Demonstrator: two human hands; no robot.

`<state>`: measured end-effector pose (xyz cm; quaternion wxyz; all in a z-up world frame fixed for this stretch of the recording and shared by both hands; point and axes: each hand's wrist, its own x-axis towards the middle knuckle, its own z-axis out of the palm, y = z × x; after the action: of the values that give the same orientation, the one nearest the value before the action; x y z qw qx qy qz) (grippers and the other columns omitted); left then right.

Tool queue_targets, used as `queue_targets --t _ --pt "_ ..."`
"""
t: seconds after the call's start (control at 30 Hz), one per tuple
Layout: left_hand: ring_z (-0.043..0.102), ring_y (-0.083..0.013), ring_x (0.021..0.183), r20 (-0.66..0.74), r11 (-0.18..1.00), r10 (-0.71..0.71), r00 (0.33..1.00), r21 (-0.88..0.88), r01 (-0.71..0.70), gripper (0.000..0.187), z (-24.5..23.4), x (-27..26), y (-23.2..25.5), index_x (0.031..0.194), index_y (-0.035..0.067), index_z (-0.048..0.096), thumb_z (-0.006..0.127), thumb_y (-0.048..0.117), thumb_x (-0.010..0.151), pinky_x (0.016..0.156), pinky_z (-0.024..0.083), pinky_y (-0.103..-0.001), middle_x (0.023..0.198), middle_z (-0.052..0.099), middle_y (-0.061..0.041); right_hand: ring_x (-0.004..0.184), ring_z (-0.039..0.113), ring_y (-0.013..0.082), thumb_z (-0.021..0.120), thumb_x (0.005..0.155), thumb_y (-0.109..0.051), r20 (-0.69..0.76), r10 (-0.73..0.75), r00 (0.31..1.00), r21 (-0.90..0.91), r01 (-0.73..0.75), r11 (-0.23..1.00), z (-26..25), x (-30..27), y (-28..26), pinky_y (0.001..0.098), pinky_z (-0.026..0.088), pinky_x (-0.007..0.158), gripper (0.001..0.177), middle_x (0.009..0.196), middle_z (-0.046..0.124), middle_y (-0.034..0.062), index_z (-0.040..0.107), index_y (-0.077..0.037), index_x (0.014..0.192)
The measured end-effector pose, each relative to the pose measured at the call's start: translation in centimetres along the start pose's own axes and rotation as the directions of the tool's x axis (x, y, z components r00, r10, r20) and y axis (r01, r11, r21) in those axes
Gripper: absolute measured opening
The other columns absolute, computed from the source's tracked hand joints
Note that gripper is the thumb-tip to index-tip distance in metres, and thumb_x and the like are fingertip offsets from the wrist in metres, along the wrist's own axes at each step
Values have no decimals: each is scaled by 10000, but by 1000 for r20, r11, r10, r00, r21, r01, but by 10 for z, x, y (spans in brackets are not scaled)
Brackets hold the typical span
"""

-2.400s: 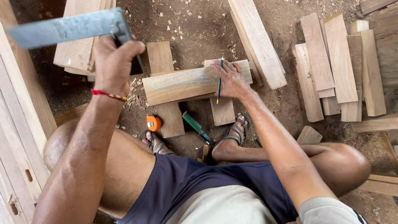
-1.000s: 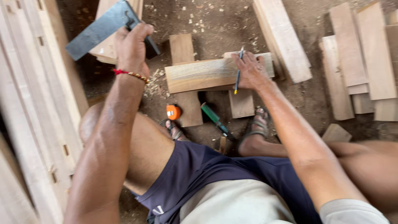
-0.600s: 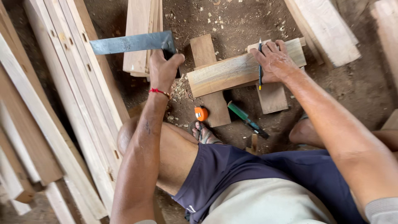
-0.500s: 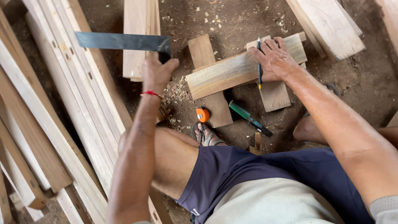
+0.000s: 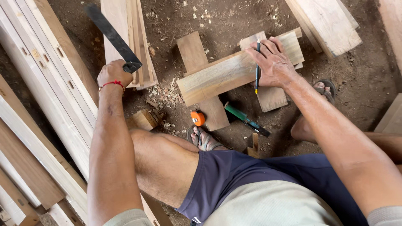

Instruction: The person uses a square ruler and a pencil to mark lines on wooden blocks while sitting on a workshop floor. They use a tape measure to check dimensions and move various pieces of wood to organize their workspace.

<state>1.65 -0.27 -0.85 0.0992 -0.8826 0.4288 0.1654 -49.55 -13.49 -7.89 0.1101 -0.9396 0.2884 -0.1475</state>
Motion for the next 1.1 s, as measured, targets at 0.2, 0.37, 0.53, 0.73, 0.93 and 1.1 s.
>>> queue_targets --t 0.2,0.37,0.53,0.73,0.93,1.1 --pt "671 -281 1106 -70 984 -141 988 -122 132 415 0 -4 -11 1180 310 755 747 108 818 965 516 -417 1160 735 -81 1456 426 360 839 681 -378 37 2 999 -7 -2 1000 -4 6 -5 517 220 1287 923 1503 540 160 503 -94 1492" --pt "654 -288 1144 -92 965 -204 975 -186 184 452 -4 -5 -13 1198 343 762 733 71 838 981 515 -413 1206 720 -74 1440 442 368 897 641 -487 20 -11 1000 13 11 1000 -5 6 -8 529 223 1291 1016 1477 555 167 495 -110 1494" --pt "641 -282 1164 -15 956 -239 971 -177 232 495 8 5 -18 1234 351 719 803 153 789 984 510 -417 1230 696 -76 1431 453 374 911 677 -510 -9 -17 1000 17 17 1000 -4 5 -8 536 229 1283 1000 1469 556 184 481 -108 1485" --pt "651 -330 1162 -10 994 -58 998 -90 57 492 29 28 -36 1295 289 719 793 221 813 997 510 -447 1274 701 -109 1446 444 364 829 655 -291 11 -45 999 -19 45 999 2 6 2 525 227 1287 922 1475 546 172 503 -86 1492" --pt "579 -340 1219 69 979 -138 988 -139 146 630 25 20 -30 1374 271 650 859 305 781 1011 456 -486 1341 616 -165 1439 425 367 837 700 -294 -14 -13 1000 25 14 1000 -4 6 -8 534 219 1273 856 1472 540 143 502 -107 1465" --pt "572 -335 1248 114 971 -143 983 -176 161 689 15 10 -22 1429 212 609 858 377 808 1039 445 -488 1370 608 -166 1428 422 369 831 678 -297 -15 -8 1000 39 9 999 -9 8 -11 543 220 1262 857 1459 537 143 507 -111 1450"
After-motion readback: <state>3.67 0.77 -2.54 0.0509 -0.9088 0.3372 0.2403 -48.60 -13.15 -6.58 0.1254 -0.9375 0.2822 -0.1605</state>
